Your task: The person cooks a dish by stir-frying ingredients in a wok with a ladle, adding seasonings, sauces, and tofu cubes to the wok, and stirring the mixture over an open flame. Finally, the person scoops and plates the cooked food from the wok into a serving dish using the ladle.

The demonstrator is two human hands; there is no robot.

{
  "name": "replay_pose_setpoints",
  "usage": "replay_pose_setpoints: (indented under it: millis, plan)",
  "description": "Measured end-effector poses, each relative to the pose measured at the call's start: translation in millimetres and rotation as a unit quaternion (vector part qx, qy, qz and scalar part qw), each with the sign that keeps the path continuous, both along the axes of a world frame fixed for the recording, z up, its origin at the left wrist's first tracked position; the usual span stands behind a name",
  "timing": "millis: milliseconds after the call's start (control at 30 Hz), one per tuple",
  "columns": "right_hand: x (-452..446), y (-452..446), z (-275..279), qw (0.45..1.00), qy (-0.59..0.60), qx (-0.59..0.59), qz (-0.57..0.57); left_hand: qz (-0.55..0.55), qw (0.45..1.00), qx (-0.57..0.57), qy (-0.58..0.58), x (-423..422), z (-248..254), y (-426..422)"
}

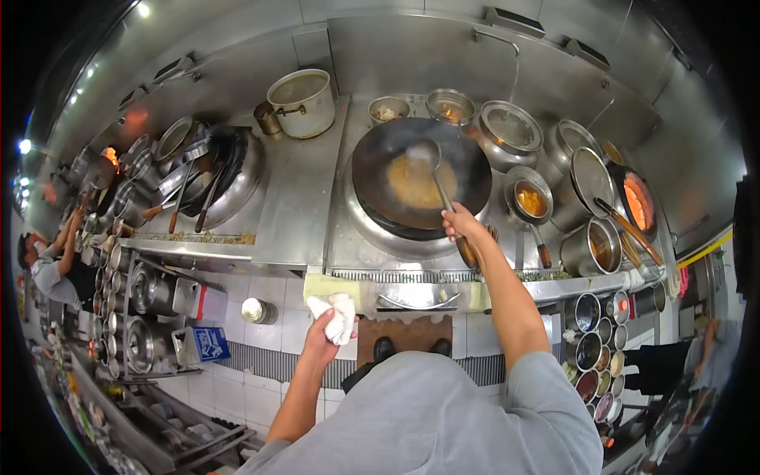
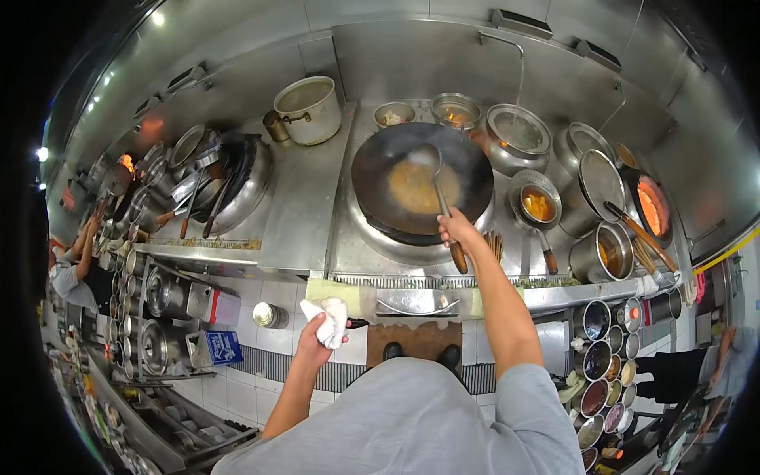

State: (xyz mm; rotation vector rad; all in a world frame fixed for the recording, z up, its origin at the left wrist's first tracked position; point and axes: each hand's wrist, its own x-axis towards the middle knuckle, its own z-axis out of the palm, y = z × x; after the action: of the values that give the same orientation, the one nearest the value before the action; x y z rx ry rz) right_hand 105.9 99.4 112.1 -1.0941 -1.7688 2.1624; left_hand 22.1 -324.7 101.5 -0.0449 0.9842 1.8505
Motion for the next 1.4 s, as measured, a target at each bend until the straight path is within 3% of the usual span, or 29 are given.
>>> replay_pose_setpoints:
  millis: [100,200,300,400,467,533,600,667,700,733,767,800,867,933,1000,1067,1133,1267,1333,1367,1400]
  plan:
    - [30.6,-12.3,19.1,0.995,0.034,-0.071,0.060,0.014,1.000,-0.002,0.008,-6.0,-3.3,1.7]
    - [74.2,-6.8,30.5,0.997,0.006,-0.053,0.057,-0.025,1.000,0.004,0.009,-20.3,-21.4,14.1]
    - [87.1,4.8,34.1,0.957,-0.121,0.249,0.085,-0.052,0.998,-0.029,0.015,-39.6,-23.8,55.9]
    - [53.1,0.1,43.5,0.926,-0.170,0.334,0.043,-0.078,0.996,-0.044,-0.017,-74.1,-23.4,116.1]
    - [24.0,11.5,-14.2,0.963,-0.046,0.265,-0.004,-0.102,0.994,-0.035,-0.005,-101.7,-39.1,161.0]
    - [9.4,-20.3,1.0,0.997,-0.055,0.055,-0.014,-0.102,0.992,-0.080,0.006,-121.1,-34.8,200.1]
    - [19.3,-32.7,2.6,0.999,-0.021,-0.011,0.043,-0.078,0.990,-0.117,-0.004,-125.0,-20.4,236.8]
    - [48.0,-47.6,21.0,0.974,-0.120,0.183,0.058,-0.098,0.989,-0.108,-0.039,-141.0,-63.0,268.7]
    - [64.2,-45.1,9.3,0.909,-0.157,0.381,0.063,-0.076,0.993,-0.092,-0.018,-148.5,-96.0,280.4]
    - [84.3,-41.6,-1.9,0.804,-0.194,0.559,0.063,-0.061,0.995,-0.075,0.002,-149.1,-115.1,288.1]
    - [106.4,-48.0,17.3,0.824,-0.158,0.544,0.009,-0.043,0.997,-0.062,-0.003,-138.4,-115.7,283.9]
    - [128.1,-53.5,34.4,0.833,-0.219,0.507,-0.029,-0.034,0.998,-0.043,-0.009,-121.4,-106.6,279.9]
    - [178.8,-49.3,35.4,0.856,-0.163,0.467,-0.152,-0.016,0.998,-0.036,0.039,-90.6,-91.7,278.1]
    - [222.7,-58.6,78.2,0.911,-0.157,0.277,-0.261,0.045,0.998,0.011,0.040,-79.9,-117.4,292.4]
    - [275.5,-31.3,56.4,0.908,-0.026,0.211,-0.361,-0.012,1.000,-0.010,0.015,-76.7,-115.3,295.1]
    - [329.3,-6.3,66.7,0.901,-0.015,0.159,-0.404,0.038,0.999,-0.027,0.001,-62.4,-99.9,298.5]
    - [372.6,19.2,76.1,0.878,-0.159,0.155,-0.424,0.010,0.999,-0.039,0.023,-61.7,-91.7,287.8]
    - [433.2,93.0,45.2,0.857,-0.290,0.201,-0.374,-0.005,0.998,-0.064,-0.002,-43.8,-50.9,263.5]
    - [455.0,138.3,30.8,0.911,-0.237,0.088,-0.325,-0.007,0.997,-0.075,0.008,-34.2,-42.2,245.3]
    - [478.2,171.4,7.1,0.899,-0.002,-0.164,-0.407,-0.023,0.996,-0.084,0.010,-30.8,-42.2,231.8]
    - [484.0,185.8,21.6,0.822,0.111,-0.392,-0.398,-0.041,0.995,-0.094,0.013,-28.0,-41.0,217.2]
